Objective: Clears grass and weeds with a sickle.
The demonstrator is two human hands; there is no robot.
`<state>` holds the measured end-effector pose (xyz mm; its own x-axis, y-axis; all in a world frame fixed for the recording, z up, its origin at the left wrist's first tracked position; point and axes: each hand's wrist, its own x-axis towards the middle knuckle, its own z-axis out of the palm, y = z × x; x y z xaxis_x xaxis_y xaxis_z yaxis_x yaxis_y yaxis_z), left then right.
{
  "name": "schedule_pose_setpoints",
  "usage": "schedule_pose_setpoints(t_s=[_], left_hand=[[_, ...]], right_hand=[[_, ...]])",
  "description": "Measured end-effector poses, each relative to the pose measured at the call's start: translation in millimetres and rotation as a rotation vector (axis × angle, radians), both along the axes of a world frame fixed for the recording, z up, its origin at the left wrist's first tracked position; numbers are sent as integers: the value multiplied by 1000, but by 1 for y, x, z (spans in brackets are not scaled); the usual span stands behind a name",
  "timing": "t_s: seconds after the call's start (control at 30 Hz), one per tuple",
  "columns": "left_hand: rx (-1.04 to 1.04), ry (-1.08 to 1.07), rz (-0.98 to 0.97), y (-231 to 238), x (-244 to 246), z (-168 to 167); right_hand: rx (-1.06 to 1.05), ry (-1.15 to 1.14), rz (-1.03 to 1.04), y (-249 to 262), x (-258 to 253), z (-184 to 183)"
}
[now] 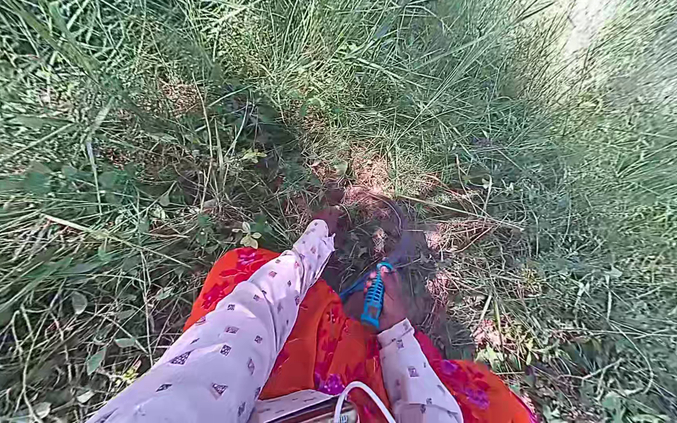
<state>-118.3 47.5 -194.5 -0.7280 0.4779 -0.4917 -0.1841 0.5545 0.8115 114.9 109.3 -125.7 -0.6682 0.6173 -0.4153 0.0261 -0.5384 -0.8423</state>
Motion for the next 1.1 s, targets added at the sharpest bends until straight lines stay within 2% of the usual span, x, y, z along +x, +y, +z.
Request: schedule_pose_setpoints(t_s=[0.07, 0.2, 0.33, 0.47, 0.53, 0.63, 0.77, 0.9, 1.0, 1.1], left_hand=[[-1, 8, 4, -1, 1, 6], [16, -6, 10, -12, 4, 19], [107, -45, 111, -18, -5, 4], [148, -87, 162, -16, -10, -12], [140, -101, 194, -21, -11, -10], [113, -61, 311, -36, -22, -4], [177, -73, 417, -47, -36, -14], [-57, 137, 167, -31, -16, 1], [-234, 257, -116, -10, 8, 11], [-281, 334, -391, 7, 26, 3]], right_hand=[[162, -124, 57, 1, -21, -5], [514, -352, 302, 9, -36, -31], [648, -529, 463, 9, -34, -43], [759, -693, 599, 9, -24, -21], [812, -756, 663, 1, -10, -1], [772, -701, 682, -14, 22, 20], [609, -427, 395, -15, 47, 17], [490, -343, 122, -12, 33, 28], [421, -310, 82, -13, 31, 32], [259, -288, 117, -18, 35, 27]])
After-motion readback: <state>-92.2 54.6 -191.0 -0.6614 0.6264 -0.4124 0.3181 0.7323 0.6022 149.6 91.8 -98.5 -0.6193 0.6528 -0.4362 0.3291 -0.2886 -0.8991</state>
